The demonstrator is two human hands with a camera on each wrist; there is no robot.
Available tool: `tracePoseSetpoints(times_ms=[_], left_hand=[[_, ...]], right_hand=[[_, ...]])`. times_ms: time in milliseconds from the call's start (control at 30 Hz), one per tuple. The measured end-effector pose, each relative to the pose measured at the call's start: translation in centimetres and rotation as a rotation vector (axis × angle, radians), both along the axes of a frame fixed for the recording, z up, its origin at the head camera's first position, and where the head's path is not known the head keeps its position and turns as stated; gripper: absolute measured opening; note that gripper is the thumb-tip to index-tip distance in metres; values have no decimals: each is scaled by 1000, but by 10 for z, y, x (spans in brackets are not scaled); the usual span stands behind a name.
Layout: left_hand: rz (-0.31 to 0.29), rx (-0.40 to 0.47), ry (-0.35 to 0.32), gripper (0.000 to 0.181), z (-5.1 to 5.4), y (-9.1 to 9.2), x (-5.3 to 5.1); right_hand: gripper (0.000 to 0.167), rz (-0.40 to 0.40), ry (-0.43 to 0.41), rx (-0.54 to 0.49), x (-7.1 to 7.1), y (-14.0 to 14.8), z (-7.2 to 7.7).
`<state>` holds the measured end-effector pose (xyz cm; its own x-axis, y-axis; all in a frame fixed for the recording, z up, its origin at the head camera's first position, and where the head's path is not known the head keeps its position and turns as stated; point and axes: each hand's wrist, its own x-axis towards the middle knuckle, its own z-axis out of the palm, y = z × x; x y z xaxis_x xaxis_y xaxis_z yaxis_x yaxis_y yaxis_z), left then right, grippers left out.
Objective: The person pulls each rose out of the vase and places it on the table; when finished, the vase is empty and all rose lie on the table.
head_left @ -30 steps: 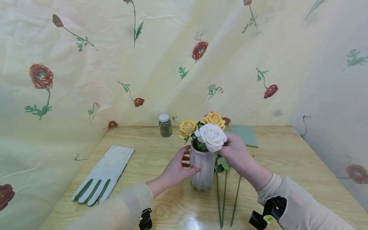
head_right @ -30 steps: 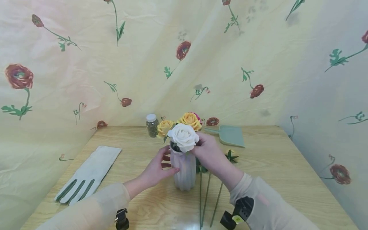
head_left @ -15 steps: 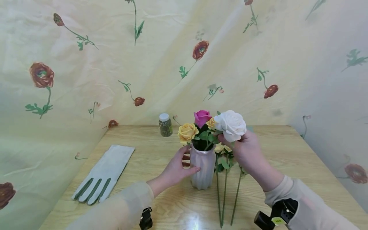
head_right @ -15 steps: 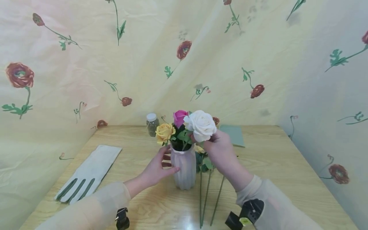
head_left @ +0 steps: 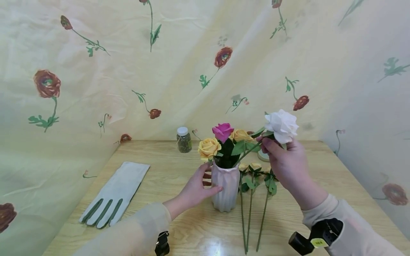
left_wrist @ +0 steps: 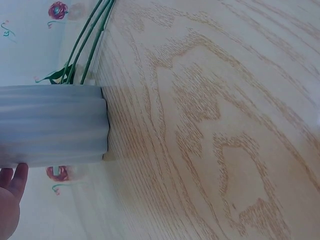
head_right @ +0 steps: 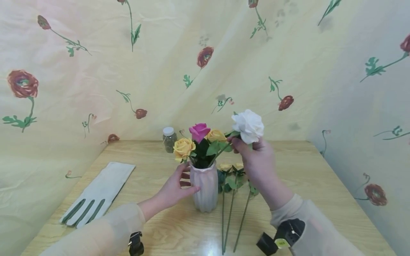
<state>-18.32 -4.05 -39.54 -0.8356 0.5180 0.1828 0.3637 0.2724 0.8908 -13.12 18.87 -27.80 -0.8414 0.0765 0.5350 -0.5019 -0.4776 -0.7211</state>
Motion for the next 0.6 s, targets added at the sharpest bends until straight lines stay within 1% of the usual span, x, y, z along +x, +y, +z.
tracePoseSetpoints(times_ms=[167,300,400,600], left_hand=[[4,-11,-2,65,0,0,1],[4,-12,-1,65,0,0,1],[1,-7,-2,65,-1,0,0],[0,-6,-11,65,-1,-1,0]], right_hand=[[20,52,24,-161,-1,9,3],[16,97,47,-268,-2,18,6],[15,108,57,-319,-3,25,7],[16,72,48,-360,-4,36,8]])
